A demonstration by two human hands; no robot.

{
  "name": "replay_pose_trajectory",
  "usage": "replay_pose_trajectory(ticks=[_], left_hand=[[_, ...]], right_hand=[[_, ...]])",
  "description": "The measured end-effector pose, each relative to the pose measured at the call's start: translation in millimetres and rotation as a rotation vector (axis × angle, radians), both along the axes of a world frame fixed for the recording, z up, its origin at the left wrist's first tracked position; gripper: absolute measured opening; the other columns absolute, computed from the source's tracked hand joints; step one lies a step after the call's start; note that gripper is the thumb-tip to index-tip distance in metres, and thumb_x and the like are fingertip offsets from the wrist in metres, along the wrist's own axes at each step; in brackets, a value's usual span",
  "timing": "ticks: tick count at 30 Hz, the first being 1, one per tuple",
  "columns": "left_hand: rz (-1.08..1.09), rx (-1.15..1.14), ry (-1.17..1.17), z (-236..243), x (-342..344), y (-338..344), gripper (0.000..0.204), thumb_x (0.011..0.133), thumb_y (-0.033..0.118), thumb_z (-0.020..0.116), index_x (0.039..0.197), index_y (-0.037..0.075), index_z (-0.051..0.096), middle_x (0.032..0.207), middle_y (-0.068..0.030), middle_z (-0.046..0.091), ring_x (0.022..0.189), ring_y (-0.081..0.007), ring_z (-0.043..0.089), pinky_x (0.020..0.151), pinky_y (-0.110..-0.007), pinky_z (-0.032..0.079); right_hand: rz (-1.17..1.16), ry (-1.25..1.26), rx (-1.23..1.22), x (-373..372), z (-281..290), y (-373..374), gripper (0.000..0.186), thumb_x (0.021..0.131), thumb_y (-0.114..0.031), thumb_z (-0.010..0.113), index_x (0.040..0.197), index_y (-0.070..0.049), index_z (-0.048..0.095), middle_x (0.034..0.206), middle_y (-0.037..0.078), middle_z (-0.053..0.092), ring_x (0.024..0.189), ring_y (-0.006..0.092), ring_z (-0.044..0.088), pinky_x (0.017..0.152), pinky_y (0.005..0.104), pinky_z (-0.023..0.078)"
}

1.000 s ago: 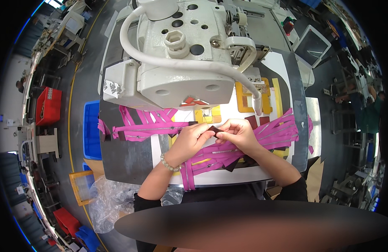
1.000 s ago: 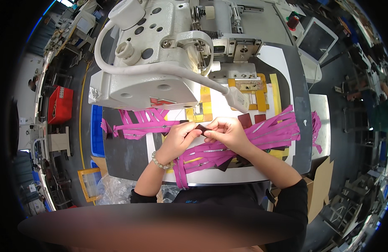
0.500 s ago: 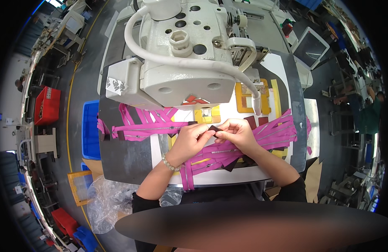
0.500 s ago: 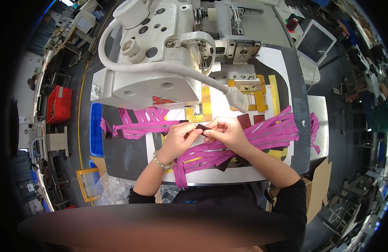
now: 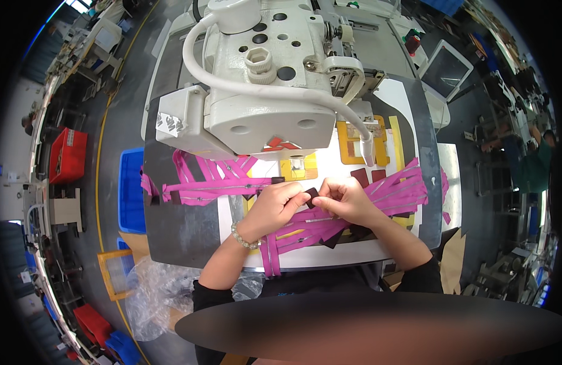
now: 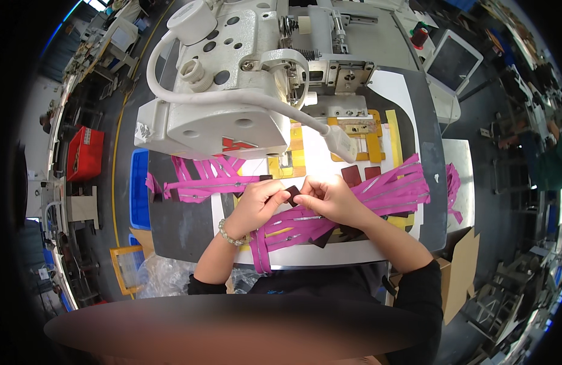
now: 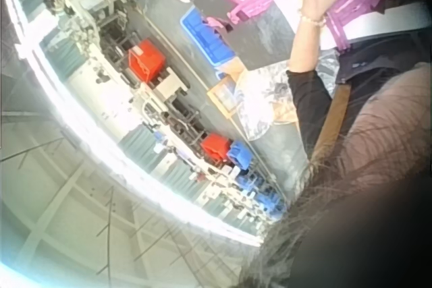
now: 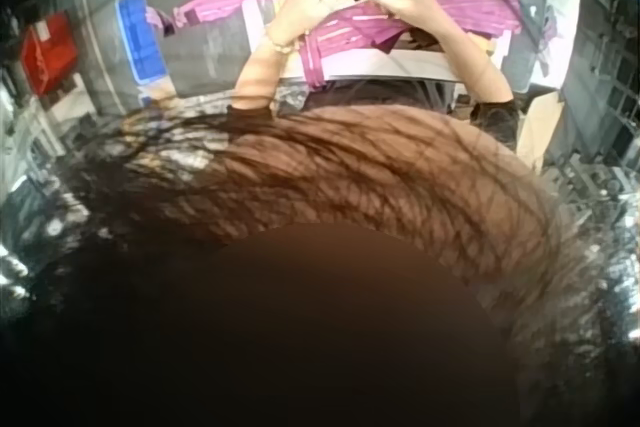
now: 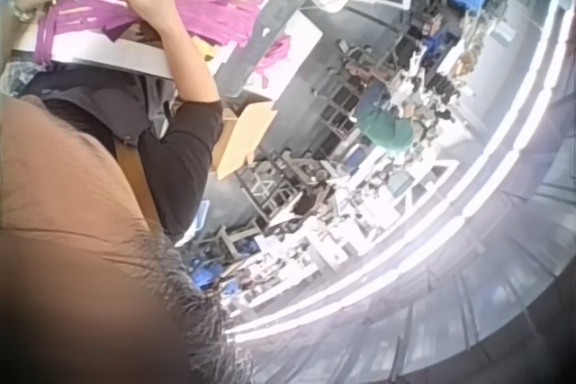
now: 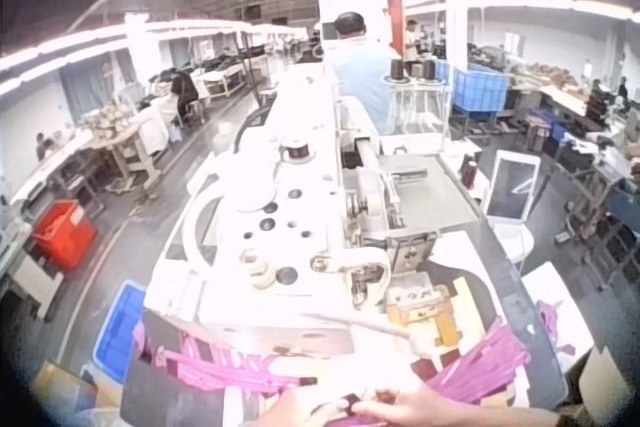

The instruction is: Sewing and assembling straps for leather goods using an industrial sewing machine.

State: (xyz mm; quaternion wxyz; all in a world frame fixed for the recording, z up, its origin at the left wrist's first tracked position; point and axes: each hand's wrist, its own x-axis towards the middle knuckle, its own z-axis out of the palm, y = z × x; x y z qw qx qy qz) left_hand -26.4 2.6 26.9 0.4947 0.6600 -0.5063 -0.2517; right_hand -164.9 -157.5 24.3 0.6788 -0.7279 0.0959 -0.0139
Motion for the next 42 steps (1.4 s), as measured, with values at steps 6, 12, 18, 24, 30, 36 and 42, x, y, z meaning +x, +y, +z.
replay_pose_trajectory(ticks=[6, 12, 18, 24, 30, 36, 42], left_hand=[[-0.068, 0.105, 0.054, -7, 1, -2, 0.020, 0.088, 0.014, 0.064, 0.077, 0.000, 0.057, 0.065, -0.0094, 0.053, 0.052, -0.0159, 0.046, 0.049, -0.030, 0.036], [-0.011, 0.017, 0.054, -9, -4, -5, 0.023, 0.087, 0.012, 0.064, 0.074, -0.002, 0.052, 0.062, -0.0100, 0.052, 0.050, -0.0169, 0.046, 0.048, -0.030, 0.035], [-0.024, 0.077, 0.091, -17, -3, -4, 0.021, 0.091, 0.013, 0.060, 0.078, -0.002, 0.055, 0.058, -0.0077, 0.049, 0.050, -0.0127, 0.043, 0.048, -0.029, 0.035], [0.012, 0.136, 0.205, -10, -5, -5, 0.028, 0.096, 0.022, 0.054, 0.084, -0.003, 0.054, 0.061, -0.0124, 0.049, 0.053, -0.0177, 0.041, 0.051, -0.033, 0.037], [0.032, 0.117, 0.283, -17, -6, -4, 0.029, 0.097, 0.024, 0.053, 0.083, -0.001, 0.052, 0.059, -0.0071, 0.043, 0.056, -0.0109, 0.035, 0.050, -0.030, 0.033], [0.052, 0.102, 0.321, -14, -7, -6, 0.027, 0.097, 0.023, 0.052, 0.083, 0.000, 0.051, 0.059, -0.0051, 0.039, 0.056, -0.0090, 0.034, 0.049, -0.029, 0.031], [0.072, 0.104, 0.281, -16, -7, -6, 0.025, 0.096, 0.020, 0.052, 0.082, 0.000, 0.051, 0.057, -0.0055, 0.040, 0.053, -0.0110, 0.034, 0.049, -0.030, 0.031]], right_hand=[[-0.072, -0.007, 0.335, 4, -21, 0, 0.019, 0.090, -0.009, 0.065, 0.076, -0.006, 0.051, 0.065, 0.000, 0.057, 0.053, 0.0028, 0.051, 0.046, 0.0174, 0.038], [-0.089, -0.011, 0.366, 7, -21, 1, 0.020, 0.089, -0.010, 0.066, 0.076, -0.007, 0.052, 0.065, 0.000, 0.057, 0.051, 0.0025, 0.050, 0.046, 0.0169, 0.038], [-0.100, -0.023, 0.358, 7, -23, 1, 0.019, 0.089, -0.009, 0.065, 0.076, -0.006, 0.052, 0.064, -0.003, 0.055, 0.049, 0.0012, 0.048, 0.043, 0.0169, 0.035], [-0.098, -0.036, 0.378, 5, -26, 5, 0.022, 0.089, -0.008, 0.066, 0.074, -0.006, 0.050, 0.061, -0.005, 0.051, 0.049, 0.0004, 0.045, 0.042, 0.0173, 0.033], [-0.105, -0.027, 0.361, 7, -24, 4, 0.023, 0.088, -0.007, 0.067, 0.073, -0.007, 0.050, 0.061, -0.004, 0.051, 0.049, 0.0008, 0.046, 0.043, 0.0172, 0.034], [-0.102, 0.004, 0.366, 7, -25, 3, 0.023, 0.087, -0.007, 0.068, 0.073, -0.007, 0.051, 0.061, -0.003, 0.053, 0.049, 0.0009, 0.047, 0.043, 0.0165, 0.035], [-0.114, 0.010, 0.336, 7, -29, 3, 0.022, 0.086, -0.007, 0.069, 0.073, -0.007, 0.051, 0.060, -0.003, 0.054, 0.048, 0.0008, 0.048, 0.042, 0.0164, 0.034]])
